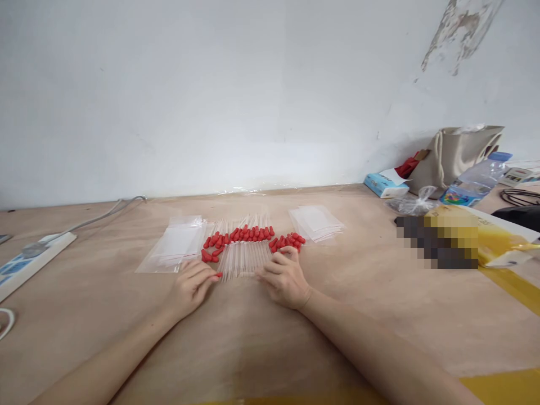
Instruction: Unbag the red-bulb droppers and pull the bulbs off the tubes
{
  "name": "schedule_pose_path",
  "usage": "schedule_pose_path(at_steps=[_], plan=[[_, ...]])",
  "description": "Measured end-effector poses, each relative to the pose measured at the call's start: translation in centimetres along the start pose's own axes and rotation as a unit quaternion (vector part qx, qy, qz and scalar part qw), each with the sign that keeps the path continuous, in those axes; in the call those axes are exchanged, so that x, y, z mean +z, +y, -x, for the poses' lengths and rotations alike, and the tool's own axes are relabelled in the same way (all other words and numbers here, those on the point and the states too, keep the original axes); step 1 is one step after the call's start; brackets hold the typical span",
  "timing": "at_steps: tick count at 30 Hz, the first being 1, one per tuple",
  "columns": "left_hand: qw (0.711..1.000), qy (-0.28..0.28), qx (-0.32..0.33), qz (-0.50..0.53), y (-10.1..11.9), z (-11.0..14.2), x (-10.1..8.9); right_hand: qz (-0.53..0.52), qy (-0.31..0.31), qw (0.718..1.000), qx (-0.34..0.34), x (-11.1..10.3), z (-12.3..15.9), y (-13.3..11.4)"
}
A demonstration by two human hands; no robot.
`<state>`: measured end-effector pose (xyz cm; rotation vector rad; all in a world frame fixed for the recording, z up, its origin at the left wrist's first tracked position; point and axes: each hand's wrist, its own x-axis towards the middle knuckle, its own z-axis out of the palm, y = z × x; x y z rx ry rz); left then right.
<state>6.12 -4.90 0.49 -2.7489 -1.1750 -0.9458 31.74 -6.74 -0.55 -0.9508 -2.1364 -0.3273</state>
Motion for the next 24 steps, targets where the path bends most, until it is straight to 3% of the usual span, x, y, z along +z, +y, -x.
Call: schedule_pose_path(at_steps=[5,7,14,20,24], plan=[[0.978,0.147,-0.146,-0.029,-3.0,0.0,-1.2,0.022,0.045,0.995,0.086,0.2,0.0,0.8],[0.965,0.170,-0.187,-0.072,-4.1,-0.2,-1.3,0.036,0.052,0.992,0.112,0.6,-0.3,0.7],[0.955,0.139,-0.253,-0.063,-5.5,-0.6,-0.4,0.132,0.050,0.982,0.129,1.6,-1.2,0.8],[0.967,0.130,-0.184,-0.122,-3.7,-1.5,-0.6,0.134,0.022,0.985,0.103,2.1,-1.2,1.1],[0.971,0.088,-0.185,-0.125,-2.6,-2.4,0.1,0.110,-0.008,0.989,0.095,1.9,-1.1,0.9]])
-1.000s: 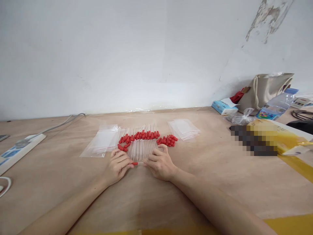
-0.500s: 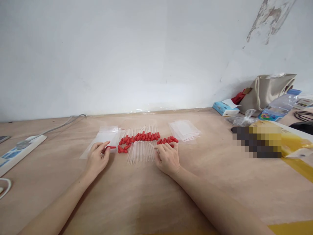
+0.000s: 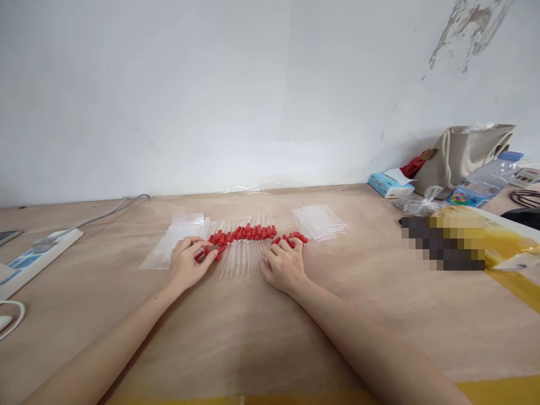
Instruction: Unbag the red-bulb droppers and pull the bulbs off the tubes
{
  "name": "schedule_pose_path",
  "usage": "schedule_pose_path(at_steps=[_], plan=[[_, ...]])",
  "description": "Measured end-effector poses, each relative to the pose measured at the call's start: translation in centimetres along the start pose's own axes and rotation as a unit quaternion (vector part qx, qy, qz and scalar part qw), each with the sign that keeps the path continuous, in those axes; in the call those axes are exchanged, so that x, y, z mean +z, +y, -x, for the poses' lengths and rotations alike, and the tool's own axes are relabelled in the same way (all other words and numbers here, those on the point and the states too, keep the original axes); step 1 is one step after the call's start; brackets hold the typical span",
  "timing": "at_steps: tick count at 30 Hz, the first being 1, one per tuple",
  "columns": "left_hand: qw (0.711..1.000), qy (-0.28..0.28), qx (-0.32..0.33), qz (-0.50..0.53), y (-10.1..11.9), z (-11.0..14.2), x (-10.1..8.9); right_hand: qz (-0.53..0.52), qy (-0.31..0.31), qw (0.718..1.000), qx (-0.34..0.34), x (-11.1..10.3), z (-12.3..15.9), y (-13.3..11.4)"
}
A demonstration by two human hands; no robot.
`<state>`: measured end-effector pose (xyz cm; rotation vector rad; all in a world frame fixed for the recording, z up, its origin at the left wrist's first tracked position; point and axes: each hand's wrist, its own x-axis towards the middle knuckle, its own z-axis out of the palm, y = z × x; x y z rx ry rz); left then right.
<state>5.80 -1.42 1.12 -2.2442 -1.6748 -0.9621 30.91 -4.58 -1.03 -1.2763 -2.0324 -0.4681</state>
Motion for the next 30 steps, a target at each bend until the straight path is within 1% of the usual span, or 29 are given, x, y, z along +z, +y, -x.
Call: schedule_pose_path(at_steps=[3,6,11,14,18,20,23,26,28,30], plan=[[0.998,-0.032,-0.038,0.034,0.5,-0.2,1.0,-0.017,-0.027,0.999,0.000,-0.4,0.0,-0.1],[0.994,-0.046,-0.075,0.064,0.6,-0.4,1.8,-0.031,-0.038,0.999,0.002,-0.7,0.1,-0.1],[0.986,-0.054,-0.126,0.093,0.4,-0.9,1.8,-0.015,-0.037,0.999,0.001,-0.6,0.2,0.0],[0.986,-0.044,-0.135,0.090,0.1,-1.0,1.3,-0.010,-0.031,0.999,-0.002,-0.5,0.2,0.1],[0.982,-0.004,-0.166,0.087,-1.0,-0.9,1.2,-0.021,-0.027,0.999,-0.005,-0.4,0.2,0.1],[0.971,0.003,-0.208,0.118,-1.5,-0.9,1.5,-0.031,-0.029,0.999,-0.005,-0.5,0.2,0.1],[0.945,0.006,-0.279,0.169,-2.1,-1.3,1.7,-0.041,-0.030,0.999,-0.004,-0.5,0.2,0.1],[0.937,0.009,-0.304,0.169,-2.5,-1.9,1.1,-0.046,-0.030,0.998,-0.002,-0.5,0.3,0.1],[0.942,-0.010,-0.308,0.135,-2.8,-2.2,0.2,-0.048,-0.031,0.998,-0.001,-0.5,0.3,0.1],[0.951,-0.041,-0.299,0.073,-3.1,-2.4,-0.7,-0.050,-0.034,0.998,0.001,-0.5,0.3,0.1]])
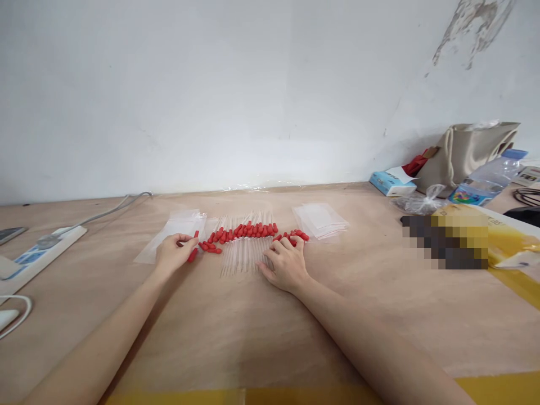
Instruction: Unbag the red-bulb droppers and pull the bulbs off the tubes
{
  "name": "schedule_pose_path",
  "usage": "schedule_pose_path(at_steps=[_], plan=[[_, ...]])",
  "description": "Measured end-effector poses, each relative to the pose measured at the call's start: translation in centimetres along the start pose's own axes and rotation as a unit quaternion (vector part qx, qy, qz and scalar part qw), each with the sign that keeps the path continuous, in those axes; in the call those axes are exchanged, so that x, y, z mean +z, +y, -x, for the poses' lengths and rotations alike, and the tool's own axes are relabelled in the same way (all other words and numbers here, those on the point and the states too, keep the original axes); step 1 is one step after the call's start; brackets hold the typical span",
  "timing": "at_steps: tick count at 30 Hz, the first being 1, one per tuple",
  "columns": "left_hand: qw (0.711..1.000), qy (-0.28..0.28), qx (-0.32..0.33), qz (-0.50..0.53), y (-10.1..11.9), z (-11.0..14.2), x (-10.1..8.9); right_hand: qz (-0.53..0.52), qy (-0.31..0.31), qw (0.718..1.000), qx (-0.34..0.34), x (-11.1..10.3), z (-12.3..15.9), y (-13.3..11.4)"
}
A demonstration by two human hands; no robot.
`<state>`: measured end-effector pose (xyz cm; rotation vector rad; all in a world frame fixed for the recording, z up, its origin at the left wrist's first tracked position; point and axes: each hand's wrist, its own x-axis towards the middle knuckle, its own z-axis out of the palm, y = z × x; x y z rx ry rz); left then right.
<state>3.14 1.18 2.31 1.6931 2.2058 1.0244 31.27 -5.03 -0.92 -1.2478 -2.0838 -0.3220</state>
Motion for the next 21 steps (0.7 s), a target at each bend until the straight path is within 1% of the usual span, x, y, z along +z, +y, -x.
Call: schedule_pose_path(at_steps=[3,6,8,9,10,12,14,16,18,21], plan=[[0.997,-0.019,0.017,-0.074,-0.1,0.0,-0.6,-0.001,-0.006,1.000,0.002,0.0,0.0,0.0],[0.995,-0.004,0.036,-0.090,0.0,0.0,-0.6,0.001,-0.004,1.000,0.002,0.1,0.1,0.0],[0.993,0.009,0.063,-0.102,0.4,-0.2,-0.4,0.003,-0.001,1.000,0.001,0.2,0.1,0.0],[0.991,0.005,0.076,-0.113,0.7,-0.4,-0.3,0.003,0.000,1.000,0.001,0.2,0.1,0.1],[0.988,-0.007,0.086,-0.127,1.1,-0.7,-0.1,0.003,0.001,1.000,0.001,0.2,0.1,0.1],[0.983,-0.053,0.081,-0.158,1.9,-1.3,0.1,0.001,0.004,1.000,0.000,0.2,0.1,0.1],[0.978,-0.105,0.053,-0.174,2.5,-2.1,0.5,0.000,0.007,1.000,0.001,0.2,0.2,0.1],[0.974,-0.145,0.026,-0.171,2.8,-2.8,0.9,0.000,0.010,1.000,0.000,0.1,0.2,0.2],[0.973,-0.164,0.012,-0.160,2.8,-3.4,1.4,0.003,0.011,1.000,-0.002,0.1,0.2,0.2],[0.975,-0.177,0.005,-0.135,2.5,-3.9,1.7,0.005,0.013,1.000,-0.003,0.1,0.2,0.2]])
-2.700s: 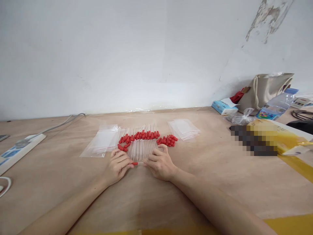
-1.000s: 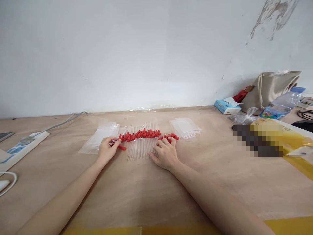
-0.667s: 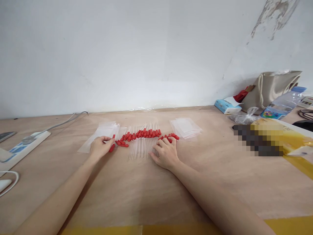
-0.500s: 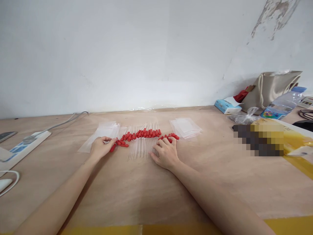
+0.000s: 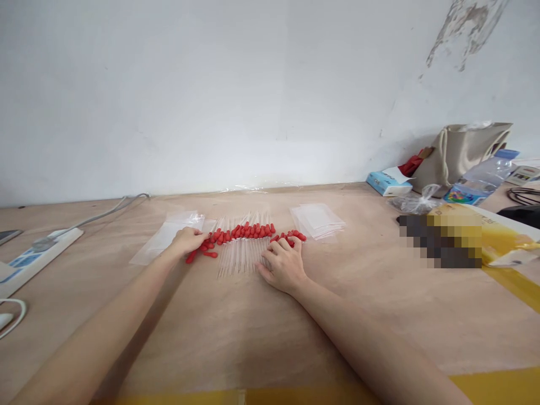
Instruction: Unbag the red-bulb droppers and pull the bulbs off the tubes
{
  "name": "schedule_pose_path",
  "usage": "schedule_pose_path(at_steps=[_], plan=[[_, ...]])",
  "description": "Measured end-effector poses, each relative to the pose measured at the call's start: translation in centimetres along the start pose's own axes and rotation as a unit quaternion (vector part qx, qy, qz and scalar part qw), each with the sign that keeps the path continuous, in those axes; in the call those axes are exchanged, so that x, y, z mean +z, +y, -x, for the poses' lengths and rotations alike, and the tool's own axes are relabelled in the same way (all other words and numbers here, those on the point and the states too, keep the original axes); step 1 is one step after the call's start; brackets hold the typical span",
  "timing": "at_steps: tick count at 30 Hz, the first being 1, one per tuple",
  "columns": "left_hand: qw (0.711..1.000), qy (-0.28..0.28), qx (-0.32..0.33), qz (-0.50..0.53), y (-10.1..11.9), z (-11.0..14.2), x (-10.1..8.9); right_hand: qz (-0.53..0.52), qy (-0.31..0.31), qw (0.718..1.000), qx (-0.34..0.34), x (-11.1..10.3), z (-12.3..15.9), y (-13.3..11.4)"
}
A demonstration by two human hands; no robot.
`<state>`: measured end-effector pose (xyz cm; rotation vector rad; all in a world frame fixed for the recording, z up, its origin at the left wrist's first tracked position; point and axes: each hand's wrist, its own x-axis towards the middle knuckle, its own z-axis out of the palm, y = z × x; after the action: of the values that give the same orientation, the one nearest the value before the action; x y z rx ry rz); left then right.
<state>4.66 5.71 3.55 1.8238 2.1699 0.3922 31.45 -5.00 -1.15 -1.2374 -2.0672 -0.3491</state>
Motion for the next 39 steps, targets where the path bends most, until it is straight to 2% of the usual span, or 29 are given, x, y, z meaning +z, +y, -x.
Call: schedule_pose_path(at_steps=[4,7,8,10,13,16,18,24,29,32,39], plan=[[0.998,0.032,0.022,0.040,-0.4,0.6,-0.6,-0.003,0.010,1.000,-0.001,0.0,0.0,0.0],[0.993,0.086,0.055,0.058,-0.5,2.7,-1.3,0.001,0.021,1.000,0.001,0.0,0.0,0.0],[0.989,0.100,0.084,0.067,-0.5,3.7,-1.3,0.001,0.030,1.000,0.005,-0.1,-0.1,0.0],[0.968,0.123,0.198,0.097,-0.5,5.7,-0.9,-0.001,0.058,0.998,0.013,-0.3,-0.1,-0.1],[0.930,0.127,0.331,0.099,-0.4,8.3,0.7,-0.009,0.097,0.995,-0.002,-0.8,-0.1,-0.4],[0.889,0.137,0.427,0.091,-0.1,9.6,2.8,-0.015,0.081,0.995,-0.049,-1.0,-0.1,-0.7],[0.866,0.147,0.467,0.101,0.2,9.9,4.0,-0.016,0.067,0.995,-0.074,-0.8,-0.1,-0.9],[0.841,0.128,0.512,0.121,0.9,10.5,5.1,-0.018,0.038,0.993,-0.106,0.1,-0.1,-1.0],[0.825,0.156,0.538,0.077,1.0,10.6,4.7,-0.041,0.008,0.991,-0.127,-0.1,0.0,-1.2],[0.824,0.171,0.539,0.039,1.0,10.8,4.3,-0.052,0.003,0.989,-0.142,-0.3,0.0,-1.3],[0.845,0.142,0.516,0.007,0.5,10.9,4.1,-0.046,-0.004,0.988,-0.144,-0.8,0.6,-0.7]])
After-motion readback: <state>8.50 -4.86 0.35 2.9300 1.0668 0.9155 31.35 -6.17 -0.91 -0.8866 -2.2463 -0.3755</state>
